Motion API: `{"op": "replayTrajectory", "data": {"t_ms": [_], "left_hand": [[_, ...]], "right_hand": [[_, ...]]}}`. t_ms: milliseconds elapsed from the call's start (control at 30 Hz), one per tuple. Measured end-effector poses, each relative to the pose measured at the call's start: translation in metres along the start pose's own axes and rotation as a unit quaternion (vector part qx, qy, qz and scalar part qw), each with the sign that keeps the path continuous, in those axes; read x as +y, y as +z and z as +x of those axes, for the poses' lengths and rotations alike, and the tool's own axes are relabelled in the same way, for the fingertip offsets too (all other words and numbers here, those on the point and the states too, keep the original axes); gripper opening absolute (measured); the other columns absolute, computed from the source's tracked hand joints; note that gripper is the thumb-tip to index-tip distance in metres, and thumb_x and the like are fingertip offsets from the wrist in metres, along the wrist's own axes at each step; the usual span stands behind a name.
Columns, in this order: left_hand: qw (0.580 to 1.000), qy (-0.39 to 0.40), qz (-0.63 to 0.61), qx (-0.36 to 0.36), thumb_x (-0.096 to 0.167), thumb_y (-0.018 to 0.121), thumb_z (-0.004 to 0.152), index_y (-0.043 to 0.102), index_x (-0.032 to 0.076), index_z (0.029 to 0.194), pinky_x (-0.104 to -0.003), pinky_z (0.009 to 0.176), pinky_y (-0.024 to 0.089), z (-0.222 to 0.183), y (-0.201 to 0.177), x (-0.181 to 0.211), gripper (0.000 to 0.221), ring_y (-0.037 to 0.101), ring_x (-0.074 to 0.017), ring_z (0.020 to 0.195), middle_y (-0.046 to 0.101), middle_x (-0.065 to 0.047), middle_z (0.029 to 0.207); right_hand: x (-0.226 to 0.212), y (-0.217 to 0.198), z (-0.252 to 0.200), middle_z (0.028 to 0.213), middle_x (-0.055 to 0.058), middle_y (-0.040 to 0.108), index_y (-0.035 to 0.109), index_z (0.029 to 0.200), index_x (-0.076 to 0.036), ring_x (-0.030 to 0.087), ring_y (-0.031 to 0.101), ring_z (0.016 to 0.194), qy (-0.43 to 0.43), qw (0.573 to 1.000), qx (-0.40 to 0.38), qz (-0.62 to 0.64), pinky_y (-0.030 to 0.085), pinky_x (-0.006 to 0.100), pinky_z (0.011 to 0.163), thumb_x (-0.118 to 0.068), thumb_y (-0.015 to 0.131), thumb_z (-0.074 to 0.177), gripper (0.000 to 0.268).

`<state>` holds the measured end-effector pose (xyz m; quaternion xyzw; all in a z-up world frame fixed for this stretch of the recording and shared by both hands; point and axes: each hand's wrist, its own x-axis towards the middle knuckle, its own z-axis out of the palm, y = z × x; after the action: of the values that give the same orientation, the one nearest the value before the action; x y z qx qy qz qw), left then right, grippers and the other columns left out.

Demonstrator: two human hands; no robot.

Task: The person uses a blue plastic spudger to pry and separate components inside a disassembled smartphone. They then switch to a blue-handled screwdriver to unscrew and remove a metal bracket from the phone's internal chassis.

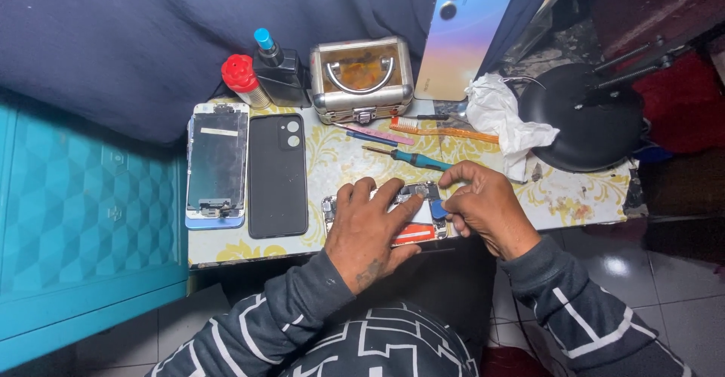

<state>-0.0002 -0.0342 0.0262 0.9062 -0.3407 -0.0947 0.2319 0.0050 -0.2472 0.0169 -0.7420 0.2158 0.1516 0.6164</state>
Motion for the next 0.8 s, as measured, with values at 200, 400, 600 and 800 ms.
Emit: {"op": "replayTrajectory", "data": {"t_ms": [200,400,600,800], "left_hand": [[1.0,-0.005,0.002,0.008,0.037,0.082,0.079,0.06,0.014,0.138,-0.059,0.101,0.029,-0.001,0.001,0.001,0.066,0.046,-0.0448,0.119,0.054,-0.026,0.134],[1.0,-0.011,-0.004,0.0,0.037,0.084,0.075,0.058,0.012,0.14,-0.059,0.1,0.029,-0.001,-0.016,0.008,0.074,0.044,-0.0477,0.121,0.052,-0.03,0.135],[1.0,-0.017,0.005,-0.001,0.03,0.085,0.072,0.049,0.011,0.147,-0.057,0.096,0.033,0.002,-0.024,0.006,0.086,0.052,-0.0438,0.112,0.059,-0.03,0.125],[0.997,-0.074,-0.001,-0.005,0.046,0.087,0.065,0.058,0.01,0.137,-0.045,0.08,0.043,0.017,-0.027,0.009,0.086,0.059,-0.0353,0.096,0.064,-0.026,0.115]], "right_hand": [[0.011,0.004,0.002,0.055,0.019,0.06,0.066,0.105,0.011,0.013,0.053,0.036,-0.013,1.0,0.014,0.013,0.042,0.022,0.03,0.016,0.057,0.075,0.032],[0.023,-0.004,-0.002,0.052,0.016,0.056,0.066,0.108,0.008,0.013,0.052,0.033,-0.074,0.993,0.03,0.087,0.043,0.024,0.029,0.012,0.059,0.077,0.033],[0.05,-0.002,-0.022,0.069,0.019,0.064,0.061,0.12,0.005,0.02,0.066,0.049,-0.135,0.97,0.103,0.177,0.061,0.031,0.044,0.006,0.062,0.089,0.031],[0.045,0.008,-0.03,0.083,0.024,0.07,0.066,0.115,0.01,0.03,0.075,0.066,-0.122,0.964,0.144,0.186,0.067,0.035,0.053,0.008,0.061,0.091,0.025]]}}
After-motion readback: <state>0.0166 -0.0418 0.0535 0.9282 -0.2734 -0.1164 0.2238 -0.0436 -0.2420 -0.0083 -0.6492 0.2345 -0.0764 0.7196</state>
